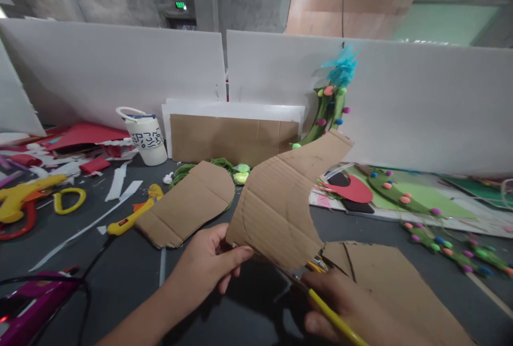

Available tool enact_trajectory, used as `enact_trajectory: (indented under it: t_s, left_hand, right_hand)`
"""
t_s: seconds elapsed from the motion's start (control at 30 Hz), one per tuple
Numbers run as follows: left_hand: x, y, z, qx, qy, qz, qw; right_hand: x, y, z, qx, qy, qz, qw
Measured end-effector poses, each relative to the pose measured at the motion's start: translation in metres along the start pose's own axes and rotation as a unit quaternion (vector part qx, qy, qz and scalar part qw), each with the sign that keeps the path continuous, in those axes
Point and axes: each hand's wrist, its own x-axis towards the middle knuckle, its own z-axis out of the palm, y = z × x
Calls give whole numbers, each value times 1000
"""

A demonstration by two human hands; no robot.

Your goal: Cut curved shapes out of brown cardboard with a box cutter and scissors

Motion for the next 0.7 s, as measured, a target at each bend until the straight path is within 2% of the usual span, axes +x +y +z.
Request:
enact_trajectory:
  t_s: [0.2,0.37,0.47,0.7]
  left_hand:
    - [4,-4,5,-5,4,-3,1000]
    - [5,-9,6,-8,-3,2,1000]
    - [4,-10,4,-10,-10,7,1000]
    - [3,-3,-3,-51,-26,7,998]
  right_hand:
    - [3,15,1,-16,0,27,999]
    - [3,10,-4,-21,-11,56,998]
    - [2,6,-5,-42,-18,48,998]
    - [5,10,-2,-28,7,52,998]
